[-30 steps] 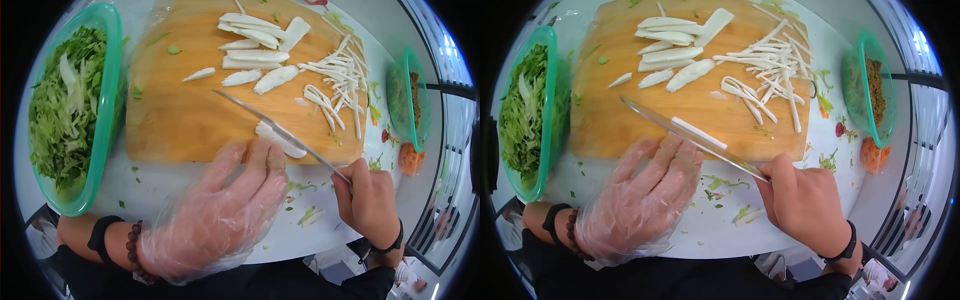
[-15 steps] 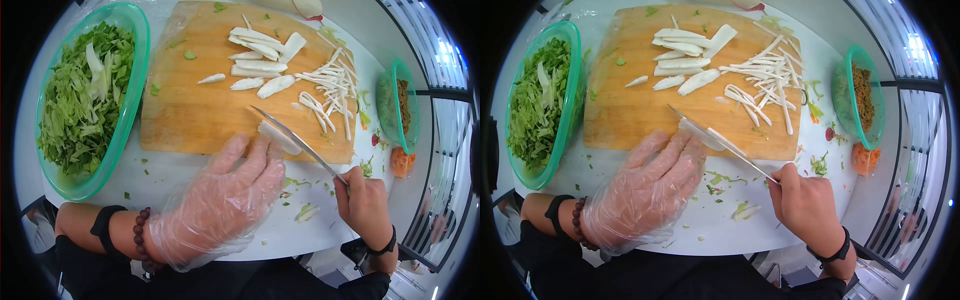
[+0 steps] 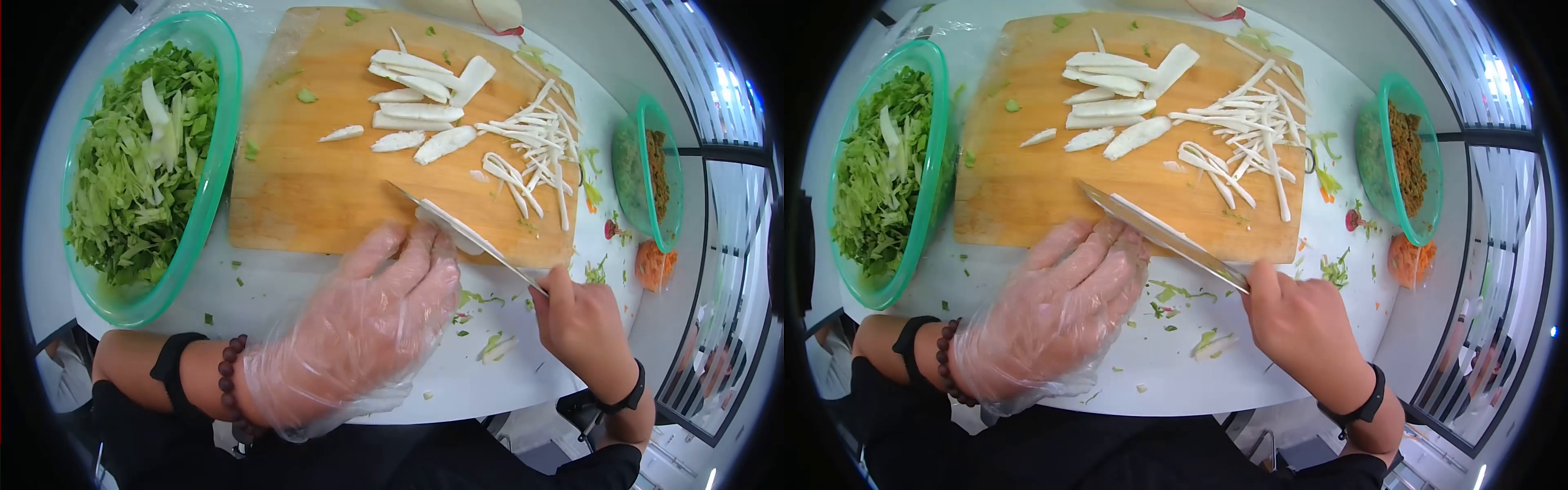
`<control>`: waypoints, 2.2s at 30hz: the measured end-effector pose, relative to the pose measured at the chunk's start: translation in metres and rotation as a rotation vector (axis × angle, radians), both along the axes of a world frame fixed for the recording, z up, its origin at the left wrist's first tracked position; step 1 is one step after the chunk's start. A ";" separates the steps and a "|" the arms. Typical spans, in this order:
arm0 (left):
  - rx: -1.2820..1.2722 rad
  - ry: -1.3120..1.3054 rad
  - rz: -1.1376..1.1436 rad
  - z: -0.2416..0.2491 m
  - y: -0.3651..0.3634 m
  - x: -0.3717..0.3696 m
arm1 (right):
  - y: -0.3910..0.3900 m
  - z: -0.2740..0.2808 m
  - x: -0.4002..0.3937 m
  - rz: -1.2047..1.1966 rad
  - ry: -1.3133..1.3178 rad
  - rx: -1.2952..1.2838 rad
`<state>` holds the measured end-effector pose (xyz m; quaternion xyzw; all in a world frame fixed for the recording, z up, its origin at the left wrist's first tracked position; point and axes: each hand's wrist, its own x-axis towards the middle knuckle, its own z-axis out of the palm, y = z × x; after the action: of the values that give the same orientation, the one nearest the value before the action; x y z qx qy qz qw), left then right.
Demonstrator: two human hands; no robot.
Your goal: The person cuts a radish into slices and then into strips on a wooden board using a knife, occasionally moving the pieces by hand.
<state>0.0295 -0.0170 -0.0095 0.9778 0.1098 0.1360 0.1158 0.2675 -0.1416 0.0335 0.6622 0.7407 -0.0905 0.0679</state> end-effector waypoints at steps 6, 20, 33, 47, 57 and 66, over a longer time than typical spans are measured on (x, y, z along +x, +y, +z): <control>0.073 -0.032 0.004 -0.004 0.000 0.001 | 0.026 -0.001 -0.003 -0.052 0.028 0.091; 0.088 -0.032 0.042 -0.008 -0.007 -0.002 | 0.000 0.003 -0.007 -0.055 0.053 0.064; 0.089 -0.056 0.031 -0.009 -0.003 -0.001 | 0.021 0.001 -0.010 -0.039 0.051 0.126; 0.120 -0.027 0.055 -0.010 -0.010 -0.005 | 0.000 0.006 -0.005 -0.040 0.027 0.070; 0.090 0.005 0.031 -0.009 -0.008 -0.003 | -0.001 0.006 -0.012 -0.006 -0.054 -0.024; 0.156 -0.023 0.032 -0.012 -0.009 -0.005 | 0.027 -0.005 -0.013 -0.144 0.042 0.142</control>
<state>0.0242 -0.0255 -0.0212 0.9803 0.1133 0.1571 0.0385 0.2544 -0.1149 0.0281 0.7149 0.6969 -0.0563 -0.0017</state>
